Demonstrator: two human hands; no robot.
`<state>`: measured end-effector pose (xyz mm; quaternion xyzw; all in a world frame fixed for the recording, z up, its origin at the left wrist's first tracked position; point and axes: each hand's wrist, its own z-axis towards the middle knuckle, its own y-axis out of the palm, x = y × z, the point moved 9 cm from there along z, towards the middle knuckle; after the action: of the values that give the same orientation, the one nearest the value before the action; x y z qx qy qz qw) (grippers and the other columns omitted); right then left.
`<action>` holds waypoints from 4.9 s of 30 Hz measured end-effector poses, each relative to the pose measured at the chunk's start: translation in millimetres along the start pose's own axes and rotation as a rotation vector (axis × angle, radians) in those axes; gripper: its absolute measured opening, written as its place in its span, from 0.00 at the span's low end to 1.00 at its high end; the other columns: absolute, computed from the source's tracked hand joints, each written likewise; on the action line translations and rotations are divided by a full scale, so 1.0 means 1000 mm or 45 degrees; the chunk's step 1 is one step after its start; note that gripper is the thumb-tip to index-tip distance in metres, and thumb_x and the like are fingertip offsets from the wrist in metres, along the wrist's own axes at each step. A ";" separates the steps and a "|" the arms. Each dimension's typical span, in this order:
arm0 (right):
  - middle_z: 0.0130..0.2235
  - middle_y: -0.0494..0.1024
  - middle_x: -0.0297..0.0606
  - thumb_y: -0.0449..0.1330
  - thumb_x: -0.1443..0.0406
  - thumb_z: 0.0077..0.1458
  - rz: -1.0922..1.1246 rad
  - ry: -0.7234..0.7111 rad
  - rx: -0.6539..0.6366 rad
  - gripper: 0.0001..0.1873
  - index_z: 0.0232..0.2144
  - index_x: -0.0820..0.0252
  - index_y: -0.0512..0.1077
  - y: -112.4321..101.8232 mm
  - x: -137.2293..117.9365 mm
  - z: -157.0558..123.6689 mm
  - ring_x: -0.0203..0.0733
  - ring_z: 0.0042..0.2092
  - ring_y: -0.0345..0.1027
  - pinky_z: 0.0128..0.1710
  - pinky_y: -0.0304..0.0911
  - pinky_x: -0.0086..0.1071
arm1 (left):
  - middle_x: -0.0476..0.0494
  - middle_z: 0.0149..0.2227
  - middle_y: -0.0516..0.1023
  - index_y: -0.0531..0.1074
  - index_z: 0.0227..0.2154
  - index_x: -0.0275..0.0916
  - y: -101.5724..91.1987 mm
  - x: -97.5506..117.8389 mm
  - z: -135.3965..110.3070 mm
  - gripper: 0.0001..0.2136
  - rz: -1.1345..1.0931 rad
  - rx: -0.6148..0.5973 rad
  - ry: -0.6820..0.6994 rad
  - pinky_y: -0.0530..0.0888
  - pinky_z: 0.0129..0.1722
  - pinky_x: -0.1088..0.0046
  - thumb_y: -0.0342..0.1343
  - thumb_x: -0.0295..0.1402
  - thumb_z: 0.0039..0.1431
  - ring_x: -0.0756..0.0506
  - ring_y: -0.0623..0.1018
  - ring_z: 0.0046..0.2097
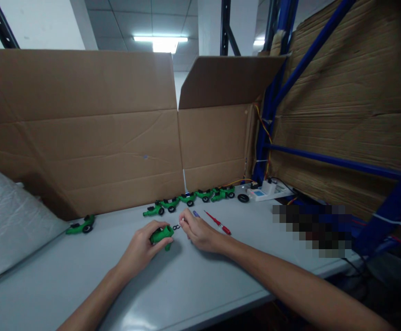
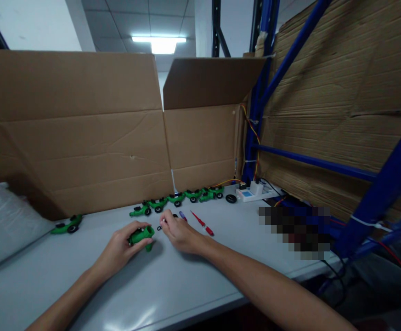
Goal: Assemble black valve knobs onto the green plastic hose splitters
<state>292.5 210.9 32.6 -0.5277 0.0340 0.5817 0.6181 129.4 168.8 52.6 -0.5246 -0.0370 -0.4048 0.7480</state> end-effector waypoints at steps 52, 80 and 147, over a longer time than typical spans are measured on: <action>0.36 0.76 0.33 0.55 0.57 0.74 0.224 -0.058 0.148 0.10 0.44 0.56 0.71 -0.014 -0.019 -0.004 0.41 0.36 0.69 0.37 0.61 0.32 | 0.39 0.57 0.79 0.70 0.63 0.46 0.020 0.014 -0.007 0.19 -0.097 -0.225 0.030 0.74 0.60 0.58 0.57 0.41 0.73 0.39 0.79 0.57; 0.38 0.73 0.33 0.59 0.62 0.73 0.090 -0.214 0.176 0.06 0.39 0.56 0.71 -0.016 -0.029 -0.003 0.40 0.40 0.67 0.42 0.60 0.32 | 0.41 0.49 0.78 0.72 0.57 0.43 0.021 -0.009 -0.005 0.17 0.044 -0.246 -0.055 0.73 0.53 0.60 0.55 0.46 0.74 0.40 0.77 0.49; 0.56 0.71 0.43 0.70 0.60 0.60 0.493 0.097 0.068 0.25 0.57 0.54 0.71 0.013 0.007 0.002 0.39 0.41 0.73 0.40 0.71 0.36 | 0.39 0.55 0.72 0.64 0.68 0.50 0.006 0.016 -0.007 0.23 0.264 -0.026 0.210 0.80 0.53 0.60 0.55 0.42 0.74 0.40 0.80 0.52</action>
<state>283.5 213.9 21.4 -0.5163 0.1737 0.6681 0.5069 141.7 154.4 52.3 -0.4981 0.0831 -0.3674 0.7810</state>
